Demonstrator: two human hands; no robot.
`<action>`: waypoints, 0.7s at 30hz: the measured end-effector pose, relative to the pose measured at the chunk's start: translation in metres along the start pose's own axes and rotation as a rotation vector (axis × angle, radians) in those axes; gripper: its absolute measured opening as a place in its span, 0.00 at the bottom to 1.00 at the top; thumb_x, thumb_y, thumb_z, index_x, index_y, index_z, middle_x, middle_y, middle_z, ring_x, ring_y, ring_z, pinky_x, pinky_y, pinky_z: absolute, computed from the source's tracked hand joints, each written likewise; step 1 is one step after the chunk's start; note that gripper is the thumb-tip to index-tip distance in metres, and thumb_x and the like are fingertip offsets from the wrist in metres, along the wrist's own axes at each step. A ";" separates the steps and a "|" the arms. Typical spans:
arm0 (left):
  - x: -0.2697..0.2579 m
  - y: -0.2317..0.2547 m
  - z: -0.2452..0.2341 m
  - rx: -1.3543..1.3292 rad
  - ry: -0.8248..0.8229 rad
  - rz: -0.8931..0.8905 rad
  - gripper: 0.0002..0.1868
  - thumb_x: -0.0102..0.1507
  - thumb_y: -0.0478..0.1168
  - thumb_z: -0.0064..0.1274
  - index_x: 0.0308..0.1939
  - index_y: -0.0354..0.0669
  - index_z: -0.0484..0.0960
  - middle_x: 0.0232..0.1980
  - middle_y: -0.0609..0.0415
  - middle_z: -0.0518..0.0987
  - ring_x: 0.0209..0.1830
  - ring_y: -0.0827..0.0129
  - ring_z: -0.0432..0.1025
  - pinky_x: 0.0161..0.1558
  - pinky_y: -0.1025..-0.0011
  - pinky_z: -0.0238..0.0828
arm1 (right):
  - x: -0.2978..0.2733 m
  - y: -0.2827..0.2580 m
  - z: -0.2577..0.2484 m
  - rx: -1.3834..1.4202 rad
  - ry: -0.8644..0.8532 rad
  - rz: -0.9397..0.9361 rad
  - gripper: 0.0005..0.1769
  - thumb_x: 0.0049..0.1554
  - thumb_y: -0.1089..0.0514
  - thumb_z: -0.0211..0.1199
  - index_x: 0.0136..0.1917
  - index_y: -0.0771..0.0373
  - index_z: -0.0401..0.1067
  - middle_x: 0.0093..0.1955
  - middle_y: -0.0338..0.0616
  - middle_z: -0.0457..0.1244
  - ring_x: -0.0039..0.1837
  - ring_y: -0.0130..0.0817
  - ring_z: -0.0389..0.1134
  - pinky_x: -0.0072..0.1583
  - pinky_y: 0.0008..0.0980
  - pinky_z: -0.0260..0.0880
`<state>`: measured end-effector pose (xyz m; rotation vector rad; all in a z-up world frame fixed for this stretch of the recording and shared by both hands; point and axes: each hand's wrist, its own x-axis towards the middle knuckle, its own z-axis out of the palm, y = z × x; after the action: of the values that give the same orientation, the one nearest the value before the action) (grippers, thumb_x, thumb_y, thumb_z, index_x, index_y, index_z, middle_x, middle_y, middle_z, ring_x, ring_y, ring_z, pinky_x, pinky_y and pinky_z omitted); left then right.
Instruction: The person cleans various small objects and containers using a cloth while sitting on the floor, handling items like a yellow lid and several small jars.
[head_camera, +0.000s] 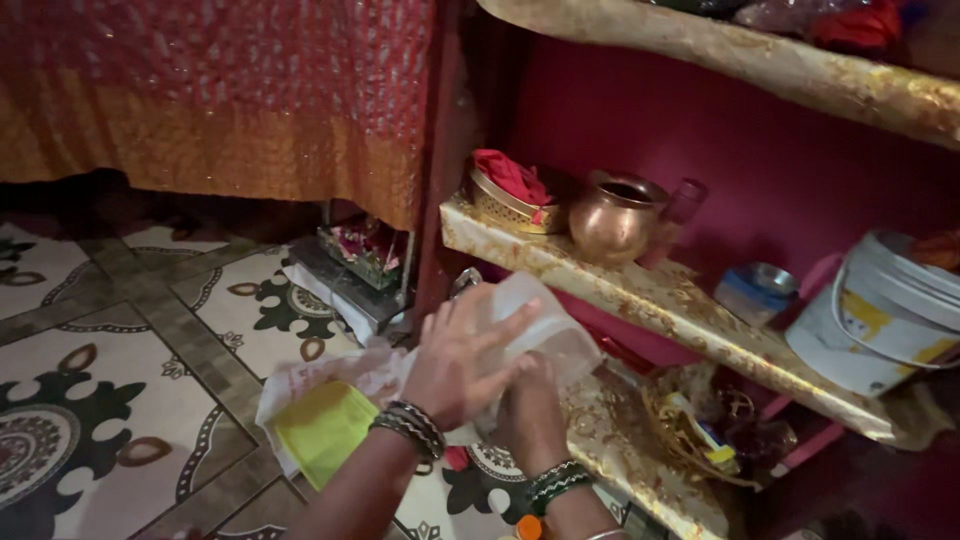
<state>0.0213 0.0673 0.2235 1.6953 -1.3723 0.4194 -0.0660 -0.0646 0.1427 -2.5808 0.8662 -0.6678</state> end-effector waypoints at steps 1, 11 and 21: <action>0.001 0.005 0.000 -0.003 -0.020 0.066 0.31 0.65 0.61 0.52 0.73 0.74 0.71 0.75 0.35 0.63 0.72 0.39 0.60 0.73 0.43 0.47 | 0.000 0.007 0.004 0.000 -0.001 0.000 0.21 0.51 0.60 0.60 0.59 0.64 0.67 0.60 0.53 0.64 0.62 0.44 0.68 0.61 0.37 0.71; 0.005 0.039 -0.002 0.155 0.005 0.407 0.32 0.66 0.72 0.45 0.73 0.81 0.70 0.75 0.41 0.66 0.69 0.49 0.62 0.67 0.50 0.56 | 0.005 0.051 0.078 0.200 0.123 -0.483 0.32 0.62 0.52 0.59 0.75 0.65 0.57 0.71 0.51 0.58 0.74 0.43 0.58 0.72 0.42 0.57; -0.001 0.047 -0.002 0.158 -0.107 0.269 0.31 0.66 0.68 0.45 0.74 0.82 0.68 0.74 0.40 0.65 0.70 0.50 0.61 0.65 0.48 0.56 | -0.008 0.063 0.102 0.611 -0.201 -0.128 0.26 0.67 0.50 0.47 0.76 0.58 0.57 0.72 0.41 0.61 0.72 0.32 0.64 0.74 0.34 0.64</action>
<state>-0.0215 0.0703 0.2440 1.6836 -1.6934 0.6106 -0.0472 -0.0910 0.0268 -2.1073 0.3571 -0.5809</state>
